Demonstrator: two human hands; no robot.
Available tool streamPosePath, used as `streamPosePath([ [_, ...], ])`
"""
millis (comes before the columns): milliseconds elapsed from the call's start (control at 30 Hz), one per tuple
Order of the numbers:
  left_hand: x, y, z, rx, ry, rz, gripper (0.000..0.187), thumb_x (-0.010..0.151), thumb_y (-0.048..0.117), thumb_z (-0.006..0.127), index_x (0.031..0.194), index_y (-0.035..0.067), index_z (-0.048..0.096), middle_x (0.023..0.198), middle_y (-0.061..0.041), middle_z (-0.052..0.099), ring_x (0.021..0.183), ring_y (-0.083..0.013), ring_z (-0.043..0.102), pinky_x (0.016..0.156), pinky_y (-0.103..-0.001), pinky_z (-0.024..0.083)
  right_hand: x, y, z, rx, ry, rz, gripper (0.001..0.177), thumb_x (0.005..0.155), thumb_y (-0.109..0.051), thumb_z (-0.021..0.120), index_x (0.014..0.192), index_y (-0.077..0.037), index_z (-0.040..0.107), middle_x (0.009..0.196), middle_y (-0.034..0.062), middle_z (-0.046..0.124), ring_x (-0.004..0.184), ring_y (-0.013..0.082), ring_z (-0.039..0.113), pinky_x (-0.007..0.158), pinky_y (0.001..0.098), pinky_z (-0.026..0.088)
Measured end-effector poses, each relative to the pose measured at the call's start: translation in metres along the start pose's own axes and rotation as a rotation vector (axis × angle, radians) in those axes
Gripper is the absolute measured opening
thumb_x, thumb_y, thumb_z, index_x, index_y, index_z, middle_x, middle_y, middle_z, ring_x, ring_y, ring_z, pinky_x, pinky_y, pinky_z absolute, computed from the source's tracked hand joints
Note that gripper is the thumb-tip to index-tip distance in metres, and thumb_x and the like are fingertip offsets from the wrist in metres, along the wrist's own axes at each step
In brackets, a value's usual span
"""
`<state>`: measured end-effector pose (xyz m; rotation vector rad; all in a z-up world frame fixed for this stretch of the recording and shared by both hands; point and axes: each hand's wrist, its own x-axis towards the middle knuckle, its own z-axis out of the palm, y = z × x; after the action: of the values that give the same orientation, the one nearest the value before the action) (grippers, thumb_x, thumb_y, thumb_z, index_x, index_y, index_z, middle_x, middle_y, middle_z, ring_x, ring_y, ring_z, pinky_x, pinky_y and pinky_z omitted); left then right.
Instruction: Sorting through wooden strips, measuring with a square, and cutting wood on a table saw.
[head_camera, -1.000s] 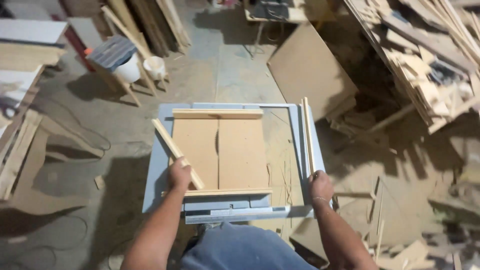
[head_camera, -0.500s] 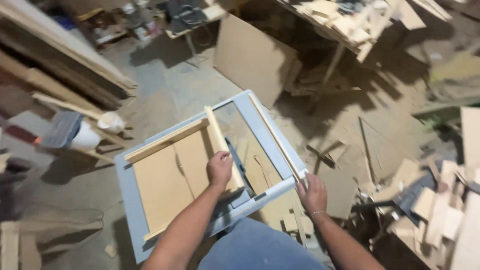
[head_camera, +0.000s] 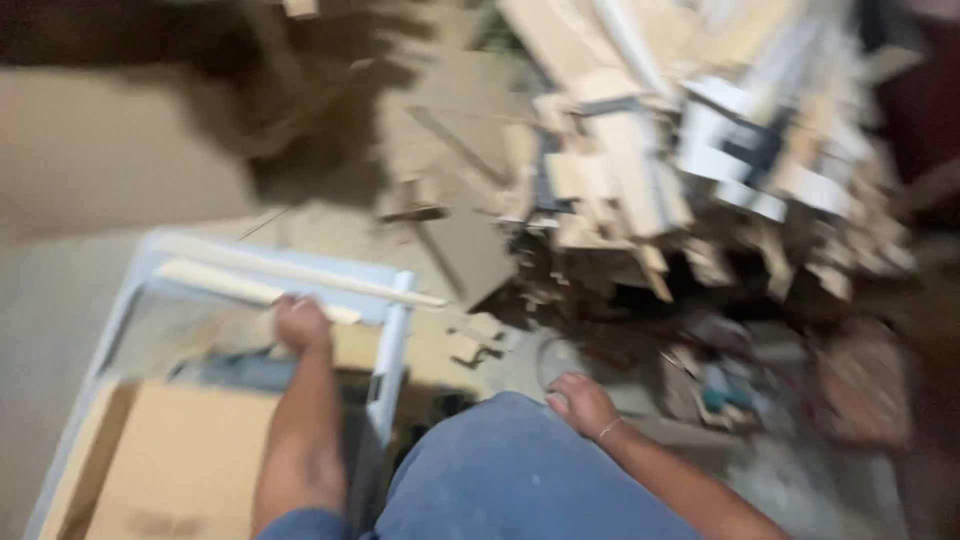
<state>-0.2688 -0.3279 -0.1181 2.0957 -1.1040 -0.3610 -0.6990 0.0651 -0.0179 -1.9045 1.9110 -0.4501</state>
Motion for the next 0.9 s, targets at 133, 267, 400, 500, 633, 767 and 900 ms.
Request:
streamPosePath([
  [133,-0.014,0.016,0.002,0.118,0.036,0.250,0.032,0.076,0.031,0.076,0.105,0.017,0.079,0.091,-0.012,0.077,0.080,-0.0407,0.070,0.072,-0.050,0.053,-0.081,0.002,0.007,-0.028,0.075,0.262,0.011,0.088,-0.028,0.074,0.094,-0.019,0.078,0.094,-0.0011,0.075,0.089,0.0222,0.072,0.077,0.0385,0.056],
  [267,-0.029,0.049,-0.024,0.145,0.030,0.212,0.028,0.090,0.025,0.067,0.111,0.015,0.081,0.096,-0.013,0.079,0.082,-0.0436,0.071,0.074,-0.055,0.054,-0.124,-0.024,0.002,0.096,0.048,0.489,0.013,0.089,-0.029,0.071,0.091,-0.019,0.078,0.092,-0.0013,0.074,0.087,0.0209,0.071,0.074,0.0370,0.053],
  [400,-0.060,0.092,-0.085,0.103,-0.198,0.148,0.040,0.104,0.025,0.067,0.140,0.010,0.065,0.123,-0.015,0.072,0.104,-0.0431,0.067,0.086,-0.057,0.049,-0.117,-0.025,-0.017,0.138,0.052,0.812,0.037,0.091,-0.045,0.060,0.112,-0.020,0.078,0.116,-0.0010,0.077,0.106,0.0236,0.071,0.091,0.0397,0.053],
  [500,-0.084,0.079,-0.091,0.032,-0.182,0.230,0.052,0.100,0.028,0.070,0.147,0.010,0.058,0.096,-0.016,0.074,0.088,-0.0454,0.069,0.077,-0.058,0.050,-0.060,-0.042,-0.100,0.133,0.184,0.756,0.033,0.090,-0.035,0.061,0.110,-0.016,0.079,0.115,0.0031,0.078,0.107,0.0237,0.072,0.094,0.0385,0.052],
  [633,-0.134,0.043,-0.097,0.116,-0.329,0.221,0.028,0.101,0.041,0.057,0.092,0.015,0.059,0.091,-0.013,0.067,0.085,-0.0427,0.064,0.076,-0.056,0.047,0.022,0.027,-0.145,-0.146,0.549,0.210,0.027,0.093,-0.028,0.070,0.109,-0.007,0.077,0.105,0.0118,0.077,0.096,0.0321,0.070,0.091,0.0438,0.052],
  [767,-0.218,0.089,-0.203,-0.028,-0.772,0.145,0.030,0.093,0.037,0.058,0.107,0.022,0.079,0.094,-0.008,0.079,0.092,-0.0235,0.071,0.084,-0.037,0.051,0.134,0.065,-0.185,-0.386,0.498,0.183,0.048,0.087,-0.041,0.073,0.122,-0.010,0.071,0.110,0.0156,0.070,0.100,0.0408,0.063,0.091,0.0513,0.050],
  [900,-0.284,0.031,-0.214,-0.028,-0.861,0.077,0.029,0.087,0.041,0.068,0.108,0.026,0.081,0.105,0.006,0.085,0.101,-0.0105,0.077,0.091,-0.026,0.055,0.247,0.075,-0.215,-0.539,0.364,0.164,0.057,0.082,-0.045,0.076,0.125,-0.012,0.059,0.110,0.0158,0.064,0.102,0.0416,0.061,0.086,0.0542,0.051],
])
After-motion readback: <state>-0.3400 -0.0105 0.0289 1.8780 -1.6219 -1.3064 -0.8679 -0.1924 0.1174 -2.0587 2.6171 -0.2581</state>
